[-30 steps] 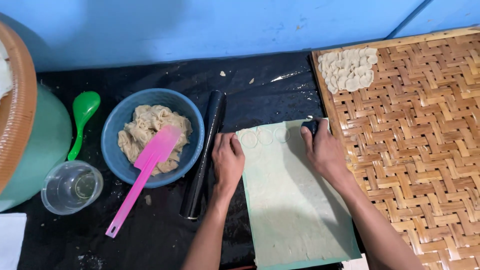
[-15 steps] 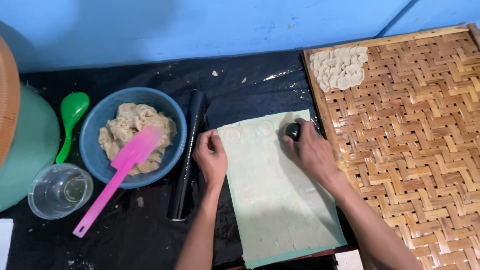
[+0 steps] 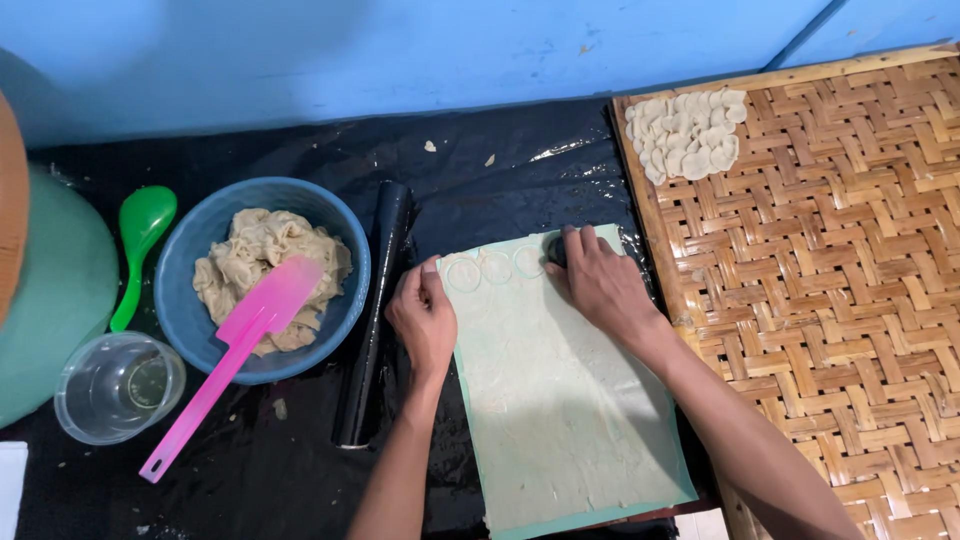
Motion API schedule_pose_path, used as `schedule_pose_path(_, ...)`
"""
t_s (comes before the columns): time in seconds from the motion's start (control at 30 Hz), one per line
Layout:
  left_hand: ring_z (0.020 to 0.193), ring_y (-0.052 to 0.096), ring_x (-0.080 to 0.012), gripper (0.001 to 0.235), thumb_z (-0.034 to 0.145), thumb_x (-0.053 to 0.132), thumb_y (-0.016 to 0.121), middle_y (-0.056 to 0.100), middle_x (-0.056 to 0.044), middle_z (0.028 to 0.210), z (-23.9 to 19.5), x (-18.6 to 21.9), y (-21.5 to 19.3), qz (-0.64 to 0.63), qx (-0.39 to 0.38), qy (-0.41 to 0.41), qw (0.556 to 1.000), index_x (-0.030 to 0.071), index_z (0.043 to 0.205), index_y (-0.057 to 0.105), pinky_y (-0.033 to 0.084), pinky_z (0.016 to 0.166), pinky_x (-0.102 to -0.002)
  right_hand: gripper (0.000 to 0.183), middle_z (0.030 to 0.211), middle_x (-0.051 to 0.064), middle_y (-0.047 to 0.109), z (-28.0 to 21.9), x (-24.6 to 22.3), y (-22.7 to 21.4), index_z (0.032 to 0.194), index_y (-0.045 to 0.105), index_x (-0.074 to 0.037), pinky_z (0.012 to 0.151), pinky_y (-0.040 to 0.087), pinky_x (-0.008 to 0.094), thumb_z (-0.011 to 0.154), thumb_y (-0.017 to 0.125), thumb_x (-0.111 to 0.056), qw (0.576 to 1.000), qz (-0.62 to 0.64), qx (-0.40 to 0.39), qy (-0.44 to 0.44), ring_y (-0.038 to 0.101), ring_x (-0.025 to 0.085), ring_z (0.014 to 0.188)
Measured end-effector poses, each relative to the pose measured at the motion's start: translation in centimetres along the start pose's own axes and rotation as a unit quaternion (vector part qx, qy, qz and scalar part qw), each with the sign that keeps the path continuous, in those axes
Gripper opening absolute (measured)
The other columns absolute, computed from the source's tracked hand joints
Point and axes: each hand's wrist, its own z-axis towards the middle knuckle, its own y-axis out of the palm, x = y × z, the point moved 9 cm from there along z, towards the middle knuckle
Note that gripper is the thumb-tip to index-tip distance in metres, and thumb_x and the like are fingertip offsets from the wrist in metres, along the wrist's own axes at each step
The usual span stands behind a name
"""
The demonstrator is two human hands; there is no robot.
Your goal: Rolling out dough and cutting it into small circular shapes using a round mold.
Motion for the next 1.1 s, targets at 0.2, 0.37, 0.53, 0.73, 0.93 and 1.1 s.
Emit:
schedule_pose_path(0.2, 0.075, 0.073, -0.0262, 0.024, 0.103, 0.018, 0.059, 0.075, -0.013, 0.092, 0.0, 0.0, 0.1, 0.004, 0.004, 0.005, 1.0, 0.002, 0.106, 0.076, 0.054, 0.063, -0.034, 0.046, 0.088, 0.019, 0.061, 1.0, 0.4, 2.4, 0.114, 0.053, 0.002, 0.047, 0.054, 0.041, 0.107, 0.049, -0.044, 0.993, -0.066, -0.064, 0.073, 0.069, 0.031, 0.062)
schedule_pose_path(0.37, 0.073, 0.072, -0.0255, 0.024, 0.104, 0.018, 0.059, 0.075, -0.013, 0.092, 0.0, 0.0, 0.1, 0.008, 0.002, 0.002, 1.0, 0.002, 0.107, 0.077, 0.054, 0.062, -0.034, 0.045, 0.087, 0.017, 0.06, 1.1, 0.1, 2.3, 0.113, 0.053, 0.0, 0.044, 0.052, 0.04, 0.106, 0.049, -0.044, 0.995, -0.064, -0.076, 0.022, 0.069, 0.029, 0.06)
schedule_pose_path(0.53, 0.073, 0.072, -0.0245, 0.024, 0.103, 0.017, 0.059, 0.075, -0.013, 0.092, 0.0, 0.1, 0.1, 0.001, -0.001, 0.009, 1.0, 0.001, 0.107, 0.077, 0.054, 0.062, -0.033, 0.047, 0.086, 0.017, 0.059, 0.4, 0.4, 2.6, 0.115, 0.053, 0.001, 0.045, 0.052, 0.04, 0.105, 0.051, -0.045, 0.994, -0.09, 0.008, 0.068, 0.068, 0.029, 0.062)
schedule_pose_path(0.73, 0.072, 0.072, -0.0246, 0.024, 0.102, 0.015, 0.059, 0.075, -0.012, 0.092, -0.2, 0.4, 0.3, -0.006, -0.005, 0.022, 1.0, 0.001, 0.108, 0.077, 0.054, 0.062, -0.033, 0.045, 0.089, 0.018, 0.059, 0.0, 0.5, 2.6, 0.113, 0.052, 0.0, 0.047, 0.054, 0.043, 0.104, 0.05, -0.045, 0.994, -0.07, 0.003, 0.08, 0.068, 0.031, 0.062)
schedule_pose_path(0.93, 0.074, 0.072, -0.0259, 0.023, 0.102, 0.014, 0.059, 0.074, -0.014, 0.095, -0.2, 0.5, -0.3, -0.01, 0.014, 0.042, 0.999, 0.0, 0.108, 0.076, 0.054, 0.062, -0.034, 0.049, 0.093, 0.027, 0.07, -1.4, 3.3, 1.3, 0.124, 0.046, 0.001, 0.069, 0.054, 0.053, 0.11, 0.049, -0.046, 0.976, 0.117, -0.064, 0.17, 0.069, 0.044, 0.077)
schedule_pose_path(1.1, 0.07, 0.071, -0.0255, 0.023, 0.101, 0.015, 0.059, 0.074, -0.014, 0.093, -0.2, 0.4, -0.1, -0.009, 0.004, 0.021, 1.0, 0.0, 0.108, 0.076, 0.054, 0.061, -0.033, 0.059, 0.112, 0.031, 0.065, -3.4, 4.4, -1.9, 0.133, 0.044, 0.002, 0.072, 0.053, 0.056, 0.101, 0.054, -0.046, 0.977, 0.085, 0.009, 0.196, 0.069, 0.048, 0.084)
